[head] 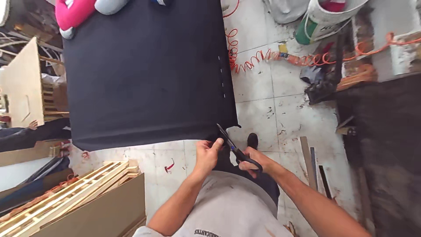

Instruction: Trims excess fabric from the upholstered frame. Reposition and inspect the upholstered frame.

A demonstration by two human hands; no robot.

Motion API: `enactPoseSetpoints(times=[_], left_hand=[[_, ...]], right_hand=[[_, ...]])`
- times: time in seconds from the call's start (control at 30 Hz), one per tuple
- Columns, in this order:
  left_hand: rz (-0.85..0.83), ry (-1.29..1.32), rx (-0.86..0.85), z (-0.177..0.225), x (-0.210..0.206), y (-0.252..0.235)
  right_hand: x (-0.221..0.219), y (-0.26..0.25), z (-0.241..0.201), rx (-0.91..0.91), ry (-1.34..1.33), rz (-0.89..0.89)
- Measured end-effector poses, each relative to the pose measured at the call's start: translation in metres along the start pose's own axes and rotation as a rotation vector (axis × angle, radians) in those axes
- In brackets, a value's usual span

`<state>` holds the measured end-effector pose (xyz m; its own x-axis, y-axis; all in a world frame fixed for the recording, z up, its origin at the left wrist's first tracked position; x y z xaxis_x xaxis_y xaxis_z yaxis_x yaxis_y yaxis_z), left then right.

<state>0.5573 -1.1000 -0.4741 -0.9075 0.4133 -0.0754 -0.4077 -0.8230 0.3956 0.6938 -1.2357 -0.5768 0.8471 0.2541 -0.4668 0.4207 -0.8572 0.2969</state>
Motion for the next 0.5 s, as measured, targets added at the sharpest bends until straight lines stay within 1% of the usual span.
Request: enactPoseSetpoints(times=[0.1, 0.17, 0.27, 0.33, 0.43, 0.5], left_hand=[[-0.006, 0.029, -0.006, 0.001, 0.010, -0.003], [0.035, 0.183, 0.110, -0.005, 0.016, -0.010], [0.010, 0.499, 0.355, -0.006, 0.016, -0.022], [0.022, 0.619, 0.395, -0.001, 0.014, -0.034], [0.093, 0.605, 0.395, 0.018, 0.007, -0.047], [0.140, 0.535, 0.427, 0.024, 0.004, -0.051]], right_hand=[[-0.032, 0.014, 0.002, -0.004, -0.181, 0.038], [-0.051, 0.021, 0.006, 0.060, -0.325, -0.003], [-0.074, 0.026, 0.011, 0.167, -0.523, -0.067], [-0.086, 0.026, 0.013, 0.195, -0.592, -0.049], [-0.099, 0.020, 0.011, 0.222, -0.651, 0.013], [-0.104, 0.013, 0.006, 0.281, -0.671, 0.037]])
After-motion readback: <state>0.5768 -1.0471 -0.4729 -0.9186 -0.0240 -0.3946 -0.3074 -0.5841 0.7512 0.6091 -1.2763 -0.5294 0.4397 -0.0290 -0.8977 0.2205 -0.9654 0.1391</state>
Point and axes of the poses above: each hand's wrist, its own y-axis away from the middle knuckle, its own x-axis out of the back of the hand, z = x × y, the point moved 3 cm from there along -y, towards the middle knuckle, and after that the axes turned 9 degrees about y, right-handed, at the moved point
